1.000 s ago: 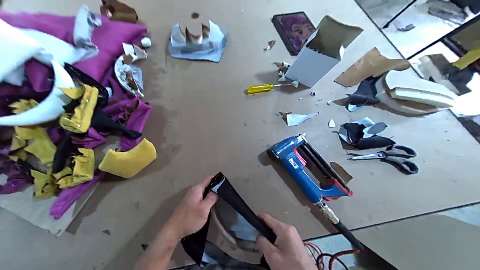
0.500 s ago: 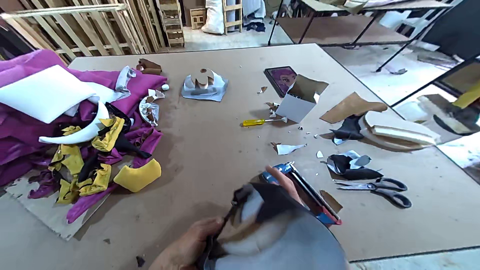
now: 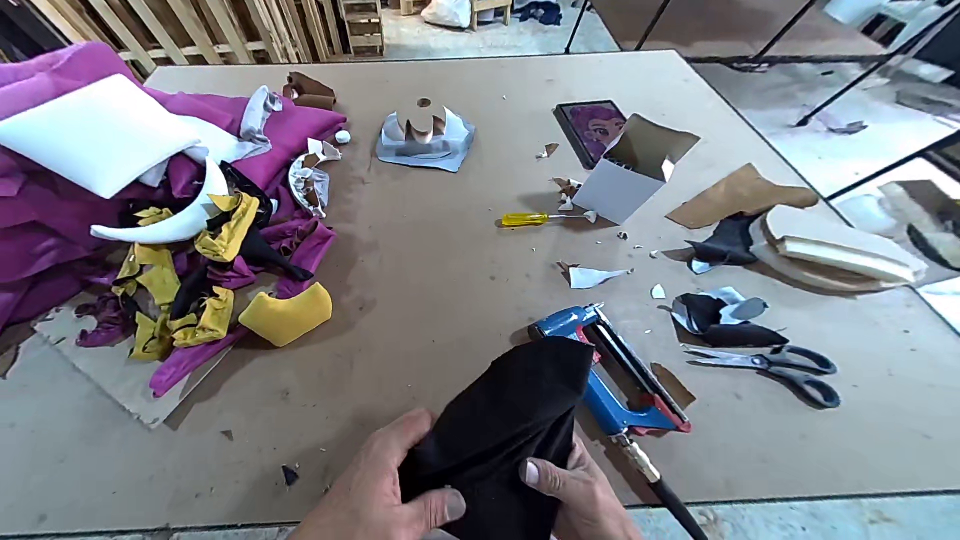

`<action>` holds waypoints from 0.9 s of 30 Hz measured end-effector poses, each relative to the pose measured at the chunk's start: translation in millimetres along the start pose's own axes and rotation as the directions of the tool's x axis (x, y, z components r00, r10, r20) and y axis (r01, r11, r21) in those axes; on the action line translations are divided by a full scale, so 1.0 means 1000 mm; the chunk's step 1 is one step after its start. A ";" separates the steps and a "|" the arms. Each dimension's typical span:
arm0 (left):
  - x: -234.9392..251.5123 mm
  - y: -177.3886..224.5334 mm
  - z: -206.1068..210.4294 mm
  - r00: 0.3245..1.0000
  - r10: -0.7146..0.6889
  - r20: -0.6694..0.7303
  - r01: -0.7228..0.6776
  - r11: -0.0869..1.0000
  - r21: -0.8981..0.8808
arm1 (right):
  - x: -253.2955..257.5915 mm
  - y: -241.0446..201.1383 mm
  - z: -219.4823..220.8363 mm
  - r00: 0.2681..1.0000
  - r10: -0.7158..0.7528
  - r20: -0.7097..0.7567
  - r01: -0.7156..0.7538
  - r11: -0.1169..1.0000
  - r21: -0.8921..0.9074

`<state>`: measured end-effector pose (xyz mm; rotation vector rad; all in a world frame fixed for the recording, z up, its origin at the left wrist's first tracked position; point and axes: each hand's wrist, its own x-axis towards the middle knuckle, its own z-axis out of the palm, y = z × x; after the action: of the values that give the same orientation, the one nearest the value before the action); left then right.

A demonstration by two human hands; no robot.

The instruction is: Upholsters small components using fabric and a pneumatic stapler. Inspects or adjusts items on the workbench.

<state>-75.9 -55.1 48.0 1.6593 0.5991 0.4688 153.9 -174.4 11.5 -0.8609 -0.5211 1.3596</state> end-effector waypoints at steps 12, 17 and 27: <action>0.030 0.009 -0.025 0.780 0.613 -0.131 -0.204 0.447 0.871 | 0.020 -0.063 0.017 0.707 -0.660 0.254 0.277 -0.071 -0.958; 0.008 -0.013 0.011 0.839 0.543 0.013 -0.287 0.424 0.859 | -0.003 -0.026 0.059 0.873 -0.165 0.459 0.365 -0.405 -0.839; 0.035 0.040 -0.029 0.949 -0.280 0.146 0.247 0.946 0.211 | 0.049 -0.079 0.067 0.866 0.288 0.409 0.442 -0.056 -0.895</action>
<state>-61.6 -15.6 91.8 1.7459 0.7414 0.0698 160.3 -110.6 106.8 -1.6257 -2.2504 0.7969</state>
